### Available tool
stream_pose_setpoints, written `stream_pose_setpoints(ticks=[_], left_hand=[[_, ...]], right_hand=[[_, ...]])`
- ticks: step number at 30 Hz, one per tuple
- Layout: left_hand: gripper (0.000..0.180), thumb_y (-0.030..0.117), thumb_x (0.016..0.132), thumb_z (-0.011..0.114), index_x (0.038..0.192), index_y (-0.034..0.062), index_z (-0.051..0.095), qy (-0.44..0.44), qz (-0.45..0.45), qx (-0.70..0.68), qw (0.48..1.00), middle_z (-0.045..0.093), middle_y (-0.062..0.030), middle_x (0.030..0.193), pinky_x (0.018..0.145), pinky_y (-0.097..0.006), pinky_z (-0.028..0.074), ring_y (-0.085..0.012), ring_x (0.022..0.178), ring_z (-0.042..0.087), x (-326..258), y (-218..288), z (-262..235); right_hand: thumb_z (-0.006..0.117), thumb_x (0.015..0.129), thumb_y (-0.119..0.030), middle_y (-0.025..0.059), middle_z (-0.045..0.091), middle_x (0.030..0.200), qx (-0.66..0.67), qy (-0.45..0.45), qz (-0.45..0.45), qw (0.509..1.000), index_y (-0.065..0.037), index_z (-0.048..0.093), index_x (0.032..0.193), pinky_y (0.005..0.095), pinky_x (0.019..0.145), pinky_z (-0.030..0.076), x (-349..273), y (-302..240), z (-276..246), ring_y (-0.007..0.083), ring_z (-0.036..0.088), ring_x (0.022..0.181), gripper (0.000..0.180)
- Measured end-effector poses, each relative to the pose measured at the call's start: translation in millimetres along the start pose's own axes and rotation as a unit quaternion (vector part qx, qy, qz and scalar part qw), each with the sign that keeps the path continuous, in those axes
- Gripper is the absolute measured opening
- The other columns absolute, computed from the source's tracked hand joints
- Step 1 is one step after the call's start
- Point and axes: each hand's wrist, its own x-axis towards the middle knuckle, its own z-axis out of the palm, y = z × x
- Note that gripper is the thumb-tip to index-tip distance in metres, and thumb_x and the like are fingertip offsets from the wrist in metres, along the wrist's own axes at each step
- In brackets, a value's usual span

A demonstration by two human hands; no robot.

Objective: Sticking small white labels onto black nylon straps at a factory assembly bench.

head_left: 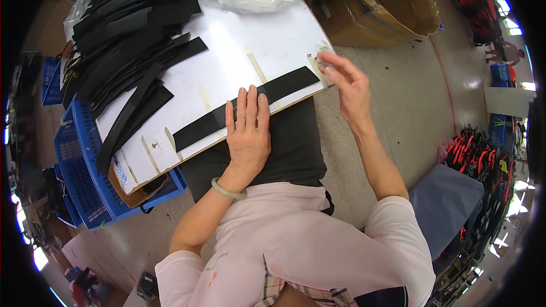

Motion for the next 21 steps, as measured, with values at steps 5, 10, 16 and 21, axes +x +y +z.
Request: stream_pose_setpoints(ticks=[5,10,16,21], left_hand=[[0.066,0.003,0.079,0.064,0.141,-0.0020,0.042,0.001,0.001,0.010,1.000,0.036,-0.0217,0.150,0.114,-0.053,0.023,-0.0374,0.140,0.034,0,-1,-1],[0.067,0.003,0.077,0.065,0.140,-0.0019,0.042,-0.004,0.001,0.007,1.000,0.036,-0.0221,0.150,0.115,-0.053,0.021,-0.0368,0.141,0.033,2,0,-2],[0.054,0.006,0.081,0.058,0.133,-0.0026,0.048,-0.009,-0.010,0.027,1.000,0.040,-0.0223,0.147,0.114,-0.054,0.023,-0.0372,0.140,0.035,0,-2,-6],[0.050,0.006,0.082,0.054,0.131,-0.0035,0.049,0.008,0.004,0.002,1.000,0.042,-0.0223,0.145,0.114,-0.054,0.024,-0.0372,0.139,0.036,5,4,-6]], right_hand=[[0.064,0.088,-0.003,0.0092,0.068,0.108,0.140,0.052,0.159,0.976,0.002,0.068,0.111,0.0261,0.085,0.051,16,2,-12,0.0124,0.063,0.092,0.023],[0.067,0.086,-0.003,0.0054,0.067,0.104,0.092,0.051,0.149,0.983,0.001,0.069,0.106,0.0229,0.078,0.050,15,9,-13,0.0107,0.063,0.084,0.021],[0.070,0.082,-0.001,0.0030,0.061,0.106,-0.184,-0.034,0.000,0.982,-0.002,0.070,0.104,0.0220,0.067,0.049,13,1,5,0.0090,0.058,0.079,0.022],[0.070,0.075,0.004,0.0042,0.058,0.101,-0.216,-0.045,0.026,0.975,-0.004,0.070,0.098,0.0253,0.063,0.046,13,-2,-5,0.0126,0.055,0.076,0.024]])
